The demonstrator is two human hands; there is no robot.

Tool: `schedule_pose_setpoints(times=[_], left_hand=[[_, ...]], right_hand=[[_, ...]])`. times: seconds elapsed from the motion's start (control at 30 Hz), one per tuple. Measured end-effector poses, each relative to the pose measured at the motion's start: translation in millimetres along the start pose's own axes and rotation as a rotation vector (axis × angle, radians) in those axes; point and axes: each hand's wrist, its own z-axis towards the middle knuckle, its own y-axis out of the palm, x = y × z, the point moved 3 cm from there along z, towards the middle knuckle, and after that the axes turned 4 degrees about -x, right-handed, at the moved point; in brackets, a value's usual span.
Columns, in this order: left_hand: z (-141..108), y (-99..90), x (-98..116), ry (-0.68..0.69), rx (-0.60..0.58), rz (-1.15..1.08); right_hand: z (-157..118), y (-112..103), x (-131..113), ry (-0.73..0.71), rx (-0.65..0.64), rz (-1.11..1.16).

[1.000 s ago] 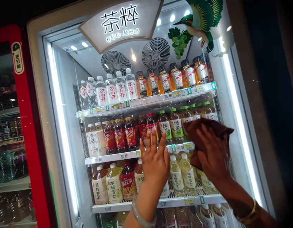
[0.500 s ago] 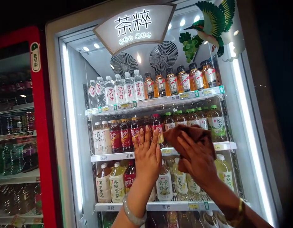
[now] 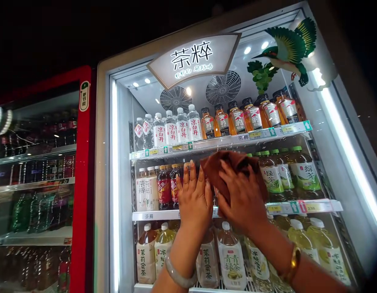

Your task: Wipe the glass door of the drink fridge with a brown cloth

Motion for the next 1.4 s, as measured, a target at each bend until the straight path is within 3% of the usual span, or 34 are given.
schedule_pose_setpoints(times=[0.17, 0.3, 0.4, 0.5, 0.6, 0.67, 0.73, 0.83, 0.93, 1.03, 1.1, 1.2, 1.3, 1.4], left_hand=[[-30.2, -3.3, -9.8, 0.017, -0.064, 0.045], [-31.9, -3.3, -6.7, 0.009, -0.058, 0.03], [-15.5, -3.5, -8.9, 0.018, -0.031, 0.019], [16.9, -8.0, -24.0, -0.004, -0.032, 0.015], [45.7, -16.5, -49.2, -0.063, -0.03, 0.026], [48.9, -21.3, -65.7, -0.104, -0.043, 0.053], [35.2, -23.5, -77.8, -0.134, -0.056, 0.08], [-4.3, -20.4, -83.7, -0.143, -0.045, 0.099], [-34.4, -12.0, -78.3, -0.112, -0.007, 0.103], [-29.3, -6.2, -73.0, -0.062, 0.004, 0.091], [-8.9, -7.0, -73.7, -0.037, -0.015, 0.081], [27.5, -14.8, -80.9, -0.036, -0.031, 0.074], [48.3, -24.3, -93.7, -0.076, -0.026, 0.064], [42.3, -29.7, -109.9, -0.132, -0.025, 0.062]], right_hand=[[-74.0, 4.4, -14.2, -0.076, -0.122, -0.09], [-95.9, 3.5, 4.0, -0.1, -0.123, -0.228], [-72.9, 1.3, 14.4, -0.056, -0.079, -0.193], [-21.2, 3.0, 10.7, 0.057, -0.038, -0.186], [33.8, 14.3, -11.7, 0.096, -0.064, -0.153], [54.8, 25.1, -33.4, 0.059, -0.116, -0.104], [55.3, 33.8, -53.6, -0.002, -0.155, -0.062], [22.9, 37.5, -66.8, -0.062, -0.186, -0.032], [-18.1, 28.8, -52.3, -0.047, -0.182, -0.05], [-29.9, 14.3, -21.9, 0.07, -0.122, -0.127], [-14.6, 7.7, -4.1, 0.181, -0.071, -0.178], [32.1, 9.6, 3.6, 0.287, -0.034, -0.192], [79.0, 24.9, -17.6, 0.251, -0.065, -0.161], [95.1, 43.9, -56.7, 0.138, -0.133, -0.123]])
